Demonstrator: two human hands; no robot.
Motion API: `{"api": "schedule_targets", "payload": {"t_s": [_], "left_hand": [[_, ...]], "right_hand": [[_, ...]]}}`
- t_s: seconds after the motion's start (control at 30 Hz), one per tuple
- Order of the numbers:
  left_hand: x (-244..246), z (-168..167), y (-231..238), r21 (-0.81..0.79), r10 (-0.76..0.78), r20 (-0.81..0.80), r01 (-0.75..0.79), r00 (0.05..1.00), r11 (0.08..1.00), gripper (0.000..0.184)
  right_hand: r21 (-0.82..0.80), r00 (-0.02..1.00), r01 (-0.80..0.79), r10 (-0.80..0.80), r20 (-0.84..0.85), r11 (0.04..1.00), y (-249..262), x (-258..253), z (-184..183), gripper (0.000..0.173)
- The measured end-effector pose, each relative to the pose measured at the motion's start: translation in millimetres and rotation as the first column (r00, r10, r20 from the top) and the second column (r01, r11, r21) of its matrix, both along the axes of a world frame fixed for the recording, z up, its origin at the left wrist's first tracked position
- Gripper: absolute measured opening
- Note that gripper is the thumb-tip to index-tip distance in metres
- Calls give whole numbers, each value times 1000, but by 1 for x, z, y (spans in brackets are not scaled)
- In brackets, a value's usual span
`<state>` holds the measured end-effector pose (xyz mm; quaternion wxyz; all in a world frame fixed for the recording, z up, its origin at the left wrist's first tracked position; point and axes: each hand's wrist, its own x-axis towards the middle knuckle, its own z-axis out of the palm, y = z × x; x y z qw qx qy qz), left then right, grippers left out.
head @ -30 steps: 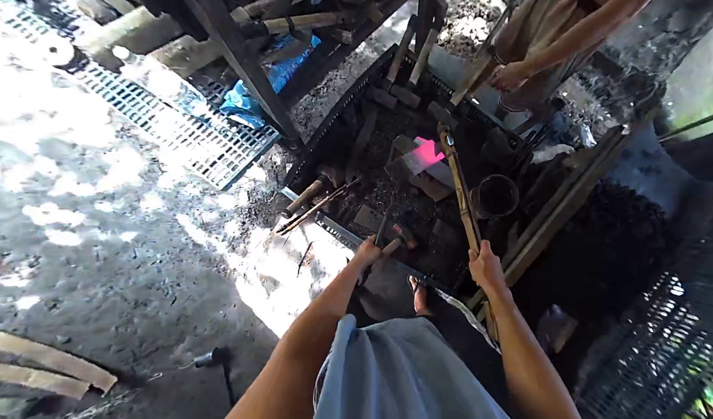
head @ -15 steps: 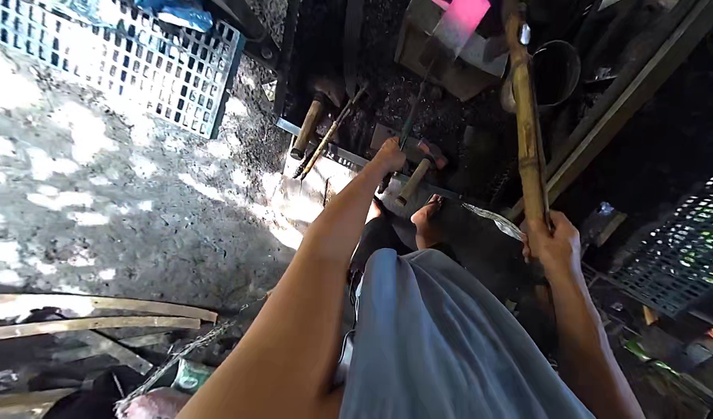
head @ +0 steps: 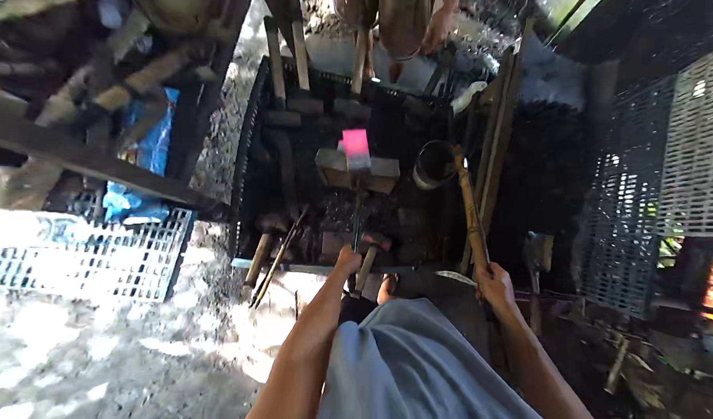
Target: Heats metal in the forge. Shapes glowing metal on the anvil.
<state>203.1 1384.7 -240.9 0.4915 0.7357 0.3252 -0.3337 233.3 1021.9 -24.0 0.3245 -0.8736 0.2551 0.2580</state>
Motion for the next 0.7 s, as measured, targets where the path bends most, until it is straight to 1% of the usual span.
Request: {"api": "schedule_targets", "payload": {"t_s": [0.13, 0.27, 0.33, 0.37, 0.47, 0.53, 0.6, 0.7], "left_hand": [[-1, 4, -15, 52, 43, -43, -40, 998, 998, 49], [0, -4, -21, 51, 103, -75, -99, 992, 994, 41], [2, -2, -24, 45, 123, -91, -120, 988, 992, 39], [1, -2, -25, 35, 151, -89, -148, 984, 988, 39], [-2, -6, -29, -12, 283, -63, -285, 957, 959, 34], [0, -4, -33, -46, 367, -57, -369, 929, 928, 29], [1, 3, -40, -75, 427, -48, -430, 903, 900, 29], [6, 6, -51, -109, 487, -57, -490, 872, 865, 31]], "right_hand": [[-78, 995, -69, 64, -71, 995, -13, 36, -46, 38], [-131, 982, -148, 130, -135, 980, -16, 61, -98, 42], [-136, 979, -163, 143, -145, 977, -20, 65, -119, 40], [-108, 981, -148, 132, -144, 983, -23, 64, -126, 41], [18, 997, -22, 23, -70, 1000, -27, 58, -133, 42], [62, 999, 39, -40, 9, 997, -25, 65, -132, 45], [19, 996, 25, -26, 84, 1000, -23, 85, -139, 49], [-152, 993, -46, 63, 104, 987, -18, 147, -166, 55]]}}
